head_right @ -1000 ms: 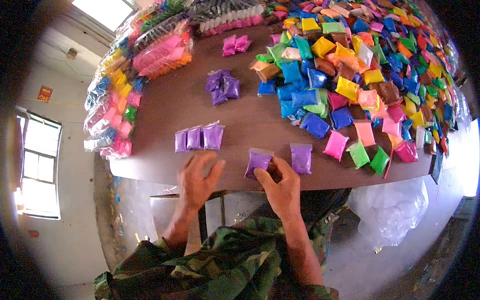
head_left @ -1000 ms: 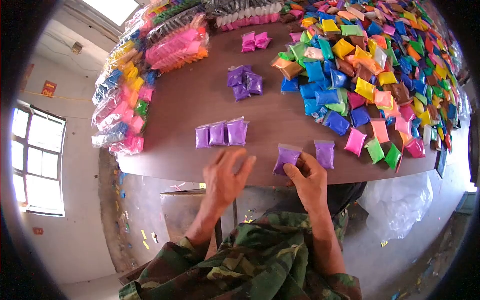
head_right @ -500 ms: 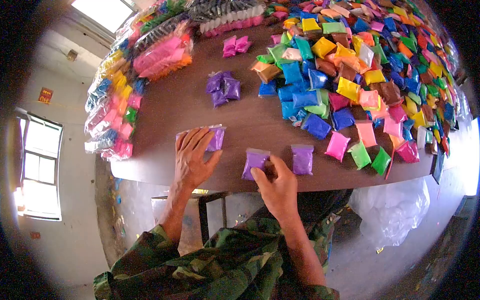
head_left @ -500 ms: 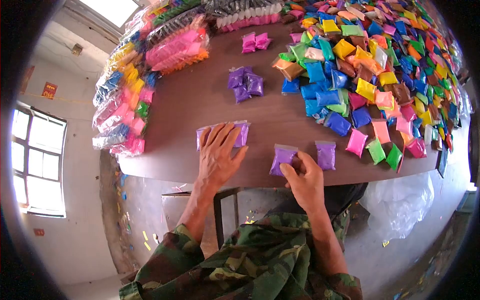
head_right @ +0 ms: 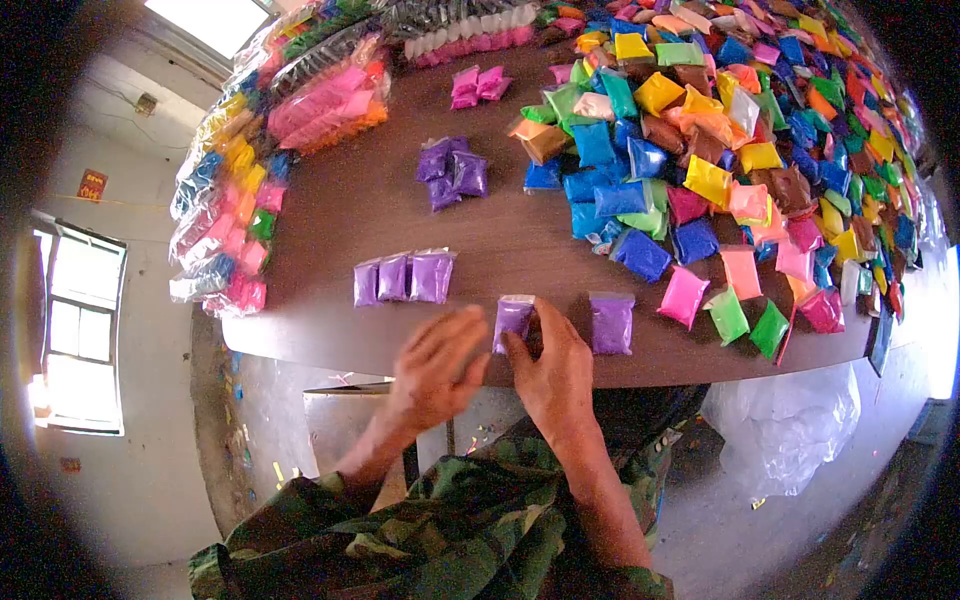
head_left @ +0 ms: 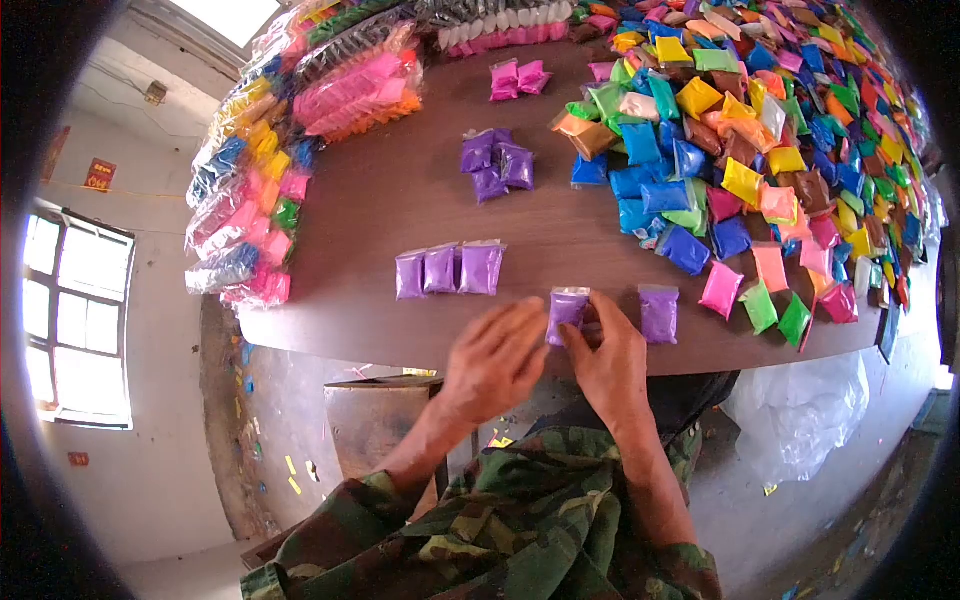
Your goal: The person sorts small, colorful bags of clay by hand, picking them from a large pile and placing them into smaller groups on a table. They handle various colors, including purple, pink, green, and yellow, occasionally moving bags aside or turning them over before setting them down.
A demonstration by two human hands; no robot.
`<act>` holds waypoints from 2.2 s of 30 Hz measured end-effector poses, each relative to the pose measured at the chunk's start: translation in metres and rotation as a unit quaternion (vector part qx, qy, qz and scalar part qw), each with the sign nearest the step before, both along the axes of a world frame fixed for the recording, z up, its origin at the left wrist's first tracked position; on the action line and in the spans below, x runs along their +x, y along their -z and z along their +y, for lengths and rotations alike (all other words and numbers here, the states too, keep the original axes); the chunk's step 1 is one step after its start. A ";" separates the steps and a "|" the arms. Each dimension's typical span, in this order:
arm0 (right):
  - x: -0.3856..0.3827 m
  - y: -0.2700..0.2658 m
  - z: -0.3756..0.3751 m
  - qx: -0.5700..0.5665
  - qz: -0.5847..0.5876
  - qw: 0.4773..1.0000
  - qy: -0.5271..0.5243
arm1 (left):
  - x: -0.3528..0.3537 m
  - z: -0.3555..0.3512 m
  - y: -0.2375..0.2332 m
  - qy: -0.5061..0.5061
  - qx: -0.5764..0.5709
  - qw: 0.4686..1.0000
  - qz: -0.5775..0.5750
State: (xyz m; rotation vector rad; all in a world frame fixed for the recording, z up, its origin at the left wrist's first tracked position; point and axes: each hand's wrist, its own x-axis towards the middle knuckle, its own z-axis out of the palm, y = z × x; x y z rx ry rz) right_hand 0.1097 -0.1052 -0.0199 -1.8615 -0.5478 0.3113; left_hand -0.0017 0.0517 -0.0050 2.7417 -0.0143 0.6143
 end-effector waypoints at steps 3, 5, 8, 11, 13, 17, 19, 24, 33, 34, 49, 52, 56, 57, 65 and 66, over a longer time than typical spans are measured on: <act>-0.004 0.001 -0.006 -0.049 -0.112 0.992 0.000 | 0.007 -0.017 0.008 0.025 -0.055 0.998 0.020; -0.011 -0.011 -0.012 -0.092 -0.147 0.984 0.030 | 0.008 -0.022 0.011 0.027 -0.058 0.998 0.027; -0.017 -0.026 -0.022 -0.114 -0.182 0.975 0.051 | 0.009 -0.023 0.014 0.021 -0.010 0.999 0.037; -0.021 -0.024 -0.042 -0.081 -0.161 0.981 0.065 | 0.012 -0.030 0.017 0.016 0.012 0.999 0.032; -0.019 -0.018 -0.056 -0.052 -0.153 0.983 0.088 | 0.014 -0.033 0.018 0.008 0.006 1.000 0.019; -0.002 -0.005 -0.077 -0.034 -0.198 0.966 0.164 | 0.015 -0.036 0.018 0.000 0.015 1.000 0.008; 0.005 -0.004 -0.082 -0.052 -0.180 0.962 0.201 | 0.015 -0.037 0.015 -0.003 0.003 1.000 0.010; 0.017 0.008 -0.082 -0.108 -0.229 0.949 0.187 | 0.020 -0.031 0.021 -0.023 0.016 1.000 0.001; 0.014 0.012 -0.085 -0.115 -0.244 0.946 0.179 | 0.049 -0.059 -0.009 0.100 0.025 0.994 0.022; 0.014 0.012 -0.084 -0.121 -0.245 0.946 0.174 | 0.058 -0.063 -0.003 0.131 0.026 0.990 0.034; 0.024 0.006 -0.084 -0.130 -0.197 0.956 0.176 | 0.091 -0.064 -0.002 0.176 0.077 0.980 0.050; 0.025 0.009 -0.084 -0.124 -0.199 0.954 0.186 | 0.095 -0.068 0.011 0.204 0.099 0.971 0.073; 0.026 0.006 -0.082 -0.131 -0.171 0.956 0.200 | 0.102 -0.060 0.012 0.195 0.112 0.972 0.072; 0.028 0.006 -0.082 -0.130 -0.172 0.956 0.201 | 0.105 -0.058 0.012 0.183 0.111 0.974 0.071; 0.025 0.007 -0.084 -0.121 -0.176 0.954 0.210 | 0.103 -0.060 0.005 0.134 0.111 0.982 0.070; 0.025 0.009 -0.085 -0.112 -0.180 0.954 0.210 | 0.101 -0.063 0.006 0.158 0.108 0.979 0.074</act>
